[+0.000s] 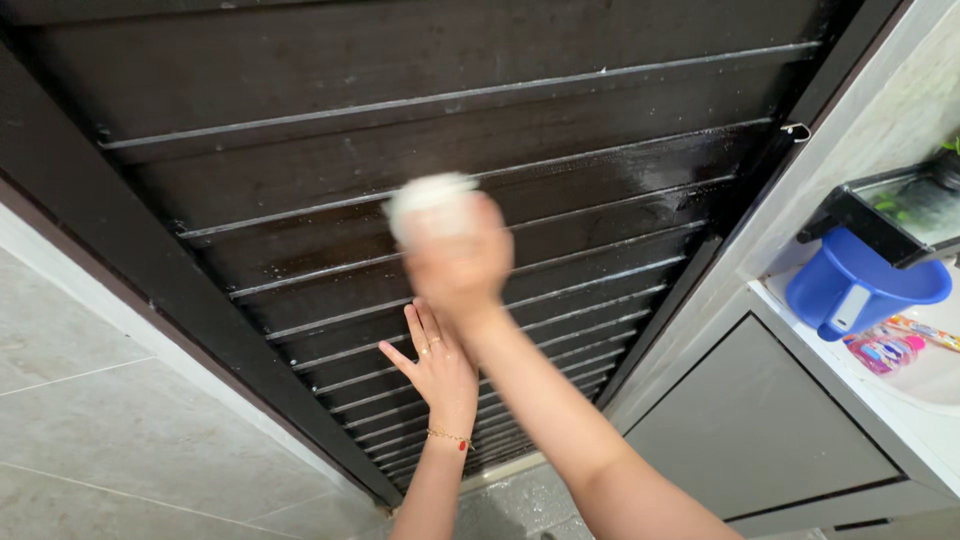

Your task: The person scrubs a black metal window grille with a white brush, then rinses the brush and a blue scoop in the sink. They pour water from the scoop onto the floor and organize toiletries on a wall shelf. Finally, they use a handheld shower head to rinse the floor.

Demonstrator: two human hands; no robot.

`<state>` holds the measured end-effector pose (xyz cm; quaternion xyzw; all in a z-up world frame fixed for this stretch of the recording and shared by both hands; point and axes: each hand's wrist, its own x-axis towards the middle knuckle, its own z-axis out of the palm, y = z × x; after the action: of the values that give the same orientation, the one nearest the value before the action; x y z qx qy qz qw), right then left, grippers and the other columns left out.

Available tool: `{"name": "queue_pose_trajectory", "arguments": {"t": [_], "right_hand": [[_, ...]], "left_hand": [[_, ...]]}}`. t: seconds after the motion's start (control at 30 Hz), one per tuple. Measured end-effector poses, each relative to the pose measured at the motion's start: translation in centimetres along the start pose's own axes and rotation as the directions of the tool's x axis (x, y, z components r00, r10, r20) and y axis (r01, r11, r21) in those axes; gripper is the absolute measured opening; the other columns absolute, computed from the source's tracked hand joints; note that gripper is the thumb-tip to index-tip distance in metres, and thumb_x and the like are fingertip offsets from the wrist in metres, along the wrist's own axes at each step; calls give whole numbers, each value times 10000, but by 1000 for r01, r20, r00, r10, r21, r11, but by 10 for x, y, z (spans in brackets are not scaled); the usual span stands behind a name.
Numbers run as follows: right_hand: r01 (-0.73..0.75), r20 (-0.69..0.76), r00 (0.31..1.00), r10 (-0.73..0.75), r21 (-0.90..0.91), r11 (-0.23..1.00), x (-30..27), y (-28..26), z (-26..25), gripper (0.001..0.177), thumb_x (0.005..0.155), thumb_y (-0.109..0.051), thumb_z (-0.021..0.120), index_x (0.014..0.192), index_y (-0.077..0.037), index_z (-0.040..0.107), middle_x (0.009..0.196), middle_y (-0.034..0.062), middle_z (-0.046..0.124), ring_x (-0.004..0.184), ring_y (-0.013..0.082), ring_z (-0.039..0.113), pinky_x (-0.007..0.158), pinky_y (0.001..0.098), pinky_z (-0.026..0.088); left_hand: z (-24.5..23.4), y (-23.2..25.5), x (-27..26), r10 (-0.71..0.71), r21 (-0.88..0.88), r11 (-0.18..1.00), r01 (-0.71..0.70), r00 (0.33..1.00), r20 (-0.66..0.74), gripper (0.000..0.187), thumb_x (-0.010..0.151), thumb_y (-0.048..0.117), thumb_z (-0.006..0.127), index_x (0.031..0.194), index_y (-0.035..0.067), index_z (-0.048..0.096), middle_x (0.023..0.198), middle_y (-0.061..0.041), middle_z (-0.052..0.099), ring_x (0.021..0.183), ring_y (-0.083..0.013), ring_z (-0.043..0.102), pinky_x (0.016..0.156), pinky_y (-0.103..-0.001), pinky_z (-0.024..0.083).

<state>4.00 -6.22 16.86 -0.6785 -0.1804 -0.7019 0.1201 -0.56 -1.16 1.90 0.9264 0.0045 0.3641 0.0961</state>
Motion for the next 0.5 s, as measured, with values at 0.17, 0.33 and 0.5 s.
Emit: {"name": "queue_pose_trajectory", "arguments": {"t": [0.17, 0.33, 0.5], "right_hand": [[223, 79, 960, -267, 355, 908, 24, 8, 4, 383, 879, -92, 840, 1217, -252, 760, 1120, 89, 693, 846, 226, 715, 744, 393, 597], [110, -10, 993, -114, -206, 972, -24, 190, -32, 417, 1008, -294, 701, 1355, -67, 656, 1437, 270, 514, 1286, 478, 531, 1034, 593, 471], [-427, -128, 901, 413, -107, 898, -56, 281, -45, 464, 1163, -249, 576, 1580, -70, 482, 1586, 257, 408, 1465, 426, 456, 1247, 509, 361]], "left_hand": [[0, -2, 0, -20, 45, 999, 17, 998, 59, 654, 885, 197, 621, 1500, 32, 470, 1608, -133, 398, 1534, -269, 294, 1170, -759, 150], [4, -6, 0, 54, 84, 995, -48, 996, -67, 708, 885, 170, 615, 1549, 1, 435, 1653, -149, 351, 1547, -275, 281, 1197, -695, 168], [6, -9, -3, 70, 54, 996, -68, 996, -47, 726, 884, 169, 615, 1558, -6, 408, 1664, -146, 321, 1555, -275, 260, 1208, -678, 167]]}}
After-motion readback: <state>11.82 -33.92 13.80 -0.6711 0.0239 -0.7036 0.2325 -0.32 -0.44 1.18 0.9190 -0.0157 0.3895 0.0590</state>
